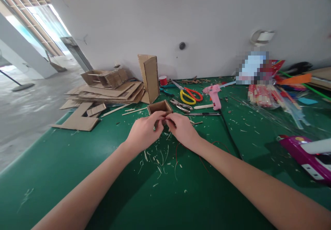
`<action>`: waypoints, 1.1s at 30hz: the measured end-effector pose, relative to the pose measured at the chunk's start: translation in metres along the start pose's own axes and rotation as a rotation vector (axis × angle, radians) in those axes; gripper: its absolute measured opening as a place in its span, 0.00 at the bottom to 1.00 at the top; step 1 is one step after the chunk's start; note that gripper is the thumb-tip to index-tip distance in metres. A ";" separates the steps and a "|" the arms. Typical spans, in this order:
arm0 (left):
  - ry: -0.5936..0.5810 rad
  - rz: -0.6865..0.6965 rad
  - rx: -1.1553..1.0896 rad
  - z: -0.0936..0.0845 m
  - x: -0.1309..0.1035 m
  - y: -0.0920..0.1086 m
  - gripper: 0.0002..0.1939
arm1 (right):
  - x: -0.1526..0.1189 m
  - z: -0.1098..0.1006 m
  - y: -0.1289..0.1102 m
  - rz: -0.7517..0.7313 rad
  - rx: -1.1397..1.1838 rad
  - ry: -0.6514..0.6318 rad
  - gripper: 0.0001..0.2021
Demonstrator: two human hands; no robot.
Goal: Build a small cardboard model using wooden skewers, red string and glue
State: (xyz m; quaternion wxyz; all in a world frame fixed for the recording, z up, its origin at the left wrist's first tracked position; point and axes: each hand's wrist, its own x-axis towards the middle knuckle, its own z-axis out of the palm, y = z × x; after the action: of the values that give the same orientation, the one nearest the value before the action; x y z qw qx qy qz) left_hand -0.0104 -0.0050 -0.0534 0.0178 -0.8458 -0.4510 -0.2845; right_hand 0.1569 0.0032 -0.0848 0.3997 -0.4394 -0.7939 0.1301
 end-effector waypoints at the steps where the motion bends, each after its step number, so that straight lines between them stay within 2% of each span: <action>1: 0.019 0.007 0.028 -0.001 0.000 -0.001 0.15 | 0.000 0.000 0.000 -0.003 0.002 -0.002 0.09; 5: 0.190 0.213 0.291 -0.008 0.004 -0.008 0.10 | -0.002 -0.001 0.000 -0.015 -0.015 0.017 0.07; 7: 0.218 0.314 0.359 -0.012 0.009 -0.012 0.11 | -0.003 -0.001 -0.001 -0.029 -0.025 0.020 0.07; 9: 0.153 0.348 0.316 -0.015 0.015 -0.014 0.11 | -0.003 -0.001 -0.002 -0.052 -0.037 0.012 0.07; 12: -0.039 0.368 0.227 -0.017 0.024 -0.015 0.11 | -0.005 0.000 -0.002 -0.079 -0.094 -0.005 0.09; 16: -0.202 0.408 0.283 -0.021 0.032 -0.012 0.13 | -0.006 -0.001 0.000 -0.116 -0.236 -0.006 0.12; 20: -0.277 0.439 0.345 -0.029 0.036 -0.007 0.13 | -0.007 -0.005 0.002 -0.197 -0.393 -0.001 0.14; 26: -0.382 0.342 0.345 -0.035 0.042 -0.002 0.13 | -0.008 -0.013 -0.001 -0.285 -0.615 -0.023 0.15; 30: -0.428 0.256 0.221 -0.036 0.046 -0.002 0.12 | -0.008 -0.012 -0.004 -0.291 -0.581 -0.012 0.15; 33: -0.430 0.195 0.138 -0.036 0.046 -0.003 0.11 | -0.009 -0.008 -0.003 -0.221 -0.435 0.067 0.14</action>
State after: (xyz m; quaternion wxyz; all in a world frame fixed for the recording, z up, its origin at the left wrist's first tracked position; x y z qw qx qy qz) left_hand -0.0098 0.0213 -0.0016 0.0067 -0.9232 -0.3790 -0.0633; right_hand 0.1639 -0.0068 -0.0828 0.3335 -0.4298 -0.8328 -0.1029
